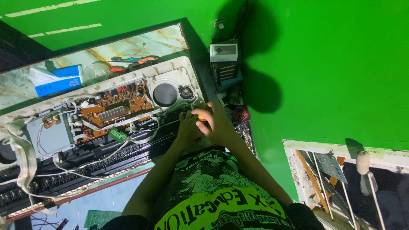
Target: The person uses a screwdriver to remove and secure components on the internal circuit board of a disassembled electronic keyboard, while handling wires and small parts.
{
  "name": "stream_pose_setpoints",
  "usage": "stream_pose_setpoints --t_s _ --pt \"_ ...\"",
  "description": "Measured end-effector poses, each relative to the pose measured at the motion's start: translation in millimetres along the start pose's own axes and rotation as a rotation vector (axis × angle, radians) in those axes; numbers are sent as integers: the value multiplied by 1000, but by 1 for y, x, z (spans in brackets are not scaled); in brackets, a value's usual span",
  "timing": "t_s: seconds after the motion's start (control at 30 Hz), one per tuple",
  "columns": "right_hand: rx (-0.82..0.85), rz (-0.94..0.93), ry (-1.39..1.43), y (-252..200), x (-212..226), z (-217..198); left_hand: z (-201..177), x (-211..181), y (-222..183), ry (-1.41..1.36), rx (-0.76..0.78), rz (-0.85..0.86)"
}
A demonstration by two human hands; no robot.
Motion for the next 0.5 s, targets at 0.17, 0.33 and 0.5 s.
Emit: stream_pose_setpoints --t_s 0.17,0.33,0.5 --pt "88 212 331 2 -10 11 34 10 -6 -63 -95 -14" --pt "135 193 313 -8 -5 15 27 11 -11 -234 -99 -17" --pt "87 151 318 -8 -8 11 11 6 -6 -78 -93 16"
Point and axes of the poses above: each hand's wrist, its own y-axis towards the middle knuckle, its own z-axis out of the palm, x = y × z, the point moved 6 cm from there along y, towards the middle knuckle, and after that the axes turned 14 degrees about y, right-handed, at the moved point
